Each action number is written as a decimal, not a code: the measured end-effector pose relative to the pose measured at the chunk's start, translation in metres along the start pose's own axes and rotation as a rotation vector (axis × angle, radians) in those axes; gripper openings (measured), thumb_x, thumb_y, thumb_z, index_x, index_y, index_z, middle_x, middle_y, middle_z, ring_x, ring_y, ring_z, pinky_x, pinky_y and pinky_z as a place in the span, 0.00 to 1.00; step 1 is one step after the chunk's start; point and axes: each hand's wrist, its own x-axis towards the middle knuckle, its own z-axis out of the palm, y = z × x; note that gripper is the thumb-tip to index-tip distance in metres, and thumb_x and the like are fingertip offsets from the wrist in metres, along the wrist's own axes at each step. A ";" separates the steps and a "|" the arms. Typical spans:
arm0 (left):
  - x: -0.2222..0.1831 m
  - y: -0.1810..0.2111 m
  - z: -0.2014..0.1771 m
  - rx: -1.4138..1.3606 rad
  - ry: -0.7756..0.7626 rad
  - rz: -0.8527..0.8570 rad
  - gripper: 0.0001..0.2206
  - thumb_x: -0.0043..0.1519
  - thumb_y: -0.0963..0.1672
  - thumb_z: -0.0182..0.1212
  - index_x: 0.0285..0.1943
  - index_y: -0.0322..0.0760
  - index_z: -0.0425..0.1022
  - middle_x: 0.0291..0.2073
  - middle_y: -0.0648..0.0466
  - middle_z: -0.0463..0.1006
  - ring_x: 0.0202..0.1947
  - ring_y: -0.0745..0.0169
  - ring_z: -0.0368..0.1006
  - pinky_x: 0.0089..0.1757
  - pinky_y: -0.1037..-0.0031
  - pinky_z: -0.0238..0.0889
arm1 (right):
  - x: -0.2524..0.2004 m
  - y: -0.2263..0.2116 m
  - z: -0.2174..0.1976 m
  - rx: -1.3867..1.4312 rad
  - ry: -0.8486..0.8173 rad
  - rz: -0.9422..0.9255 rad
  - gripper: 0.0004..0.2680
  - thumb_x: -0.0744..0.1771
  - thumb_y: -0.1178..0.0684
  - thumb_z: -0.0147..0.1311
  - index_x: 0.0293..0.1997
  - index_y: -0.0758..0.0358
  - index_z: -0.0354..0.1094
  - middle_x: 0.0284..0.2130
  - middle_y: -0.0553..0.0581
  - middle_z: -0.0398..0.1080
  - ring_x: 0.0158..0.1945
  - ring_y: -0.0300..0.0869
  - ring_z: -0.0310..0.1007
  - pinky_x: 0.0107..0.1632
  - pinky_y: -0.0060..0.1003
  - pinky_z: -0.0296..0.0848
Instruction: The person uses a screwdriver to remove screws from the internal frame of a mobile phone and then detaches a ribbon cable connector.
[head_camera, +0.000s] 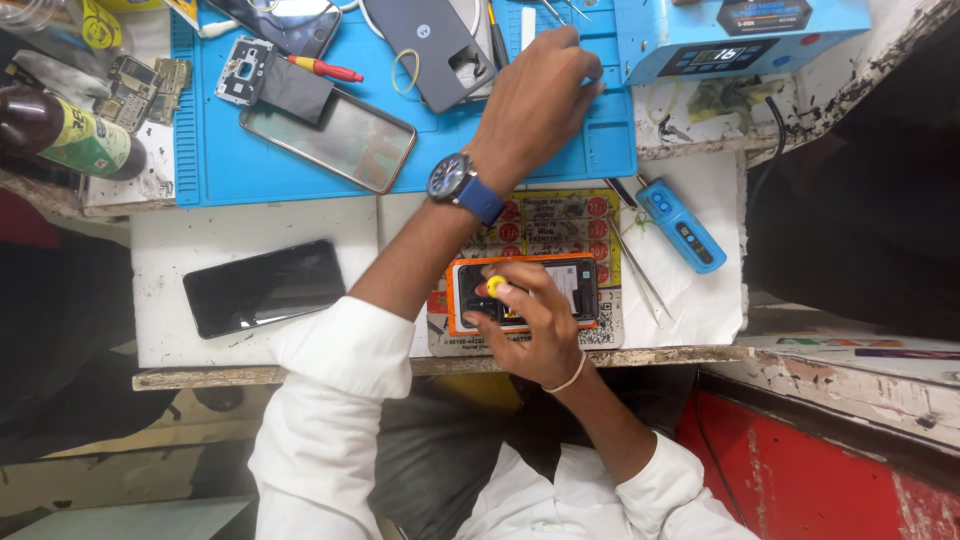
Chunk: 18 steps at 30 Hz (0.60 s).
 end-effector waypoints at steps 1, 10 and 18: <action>0.002 -0.001 0.003 0.015 -0.013 -0.012 0.08 0.58 0.43 0.70 0.31 0.32 0.79 0.35 0.45 0.73 0.41 0.42 0.73 0.40 0.54 0.69 | 0.000 0.000 0.000 0.003 -0.011 -0.002 0.25 0.65 0.61 0.69 0.63 0.57 0.51 0.51 0.66 0.68 0.53 0.55 0.76 0.52 0.48 0.80; 0.005 -0.001 0.024 0.120 -0.064 0.028 0.07 0.56 0.41 0.69 0.31 0.31 0.77 0.37 0.46 0.72 0.44 0.46 0.73 0.39 0.58 0.71 | -0.010 0.008 0.001 -0.015 -0.039 -0.025 0.23 0.66 0.66 0.63 0.63 0.58 0.52 0.50 0.65 0.69 0.51 0.57 0.77 0.50 0.47 0.80; 0.003 -0.003 0.032 0.262 -0.037 0.169 0.07 0.51 0.37 0.62 0.38 0.31 0.78 0.40 0.47 0.74 0.43 0.51 0.73 0.39 0.63 0.70 | -0.005 0.005 0.003 -0.017 0.015 -0.019 0.23 0.65 0.68 0.62 0.62 0.58 0.52 0.48 0.65 0.71 0.49 0.55 0.79 0.46 0.46 0.81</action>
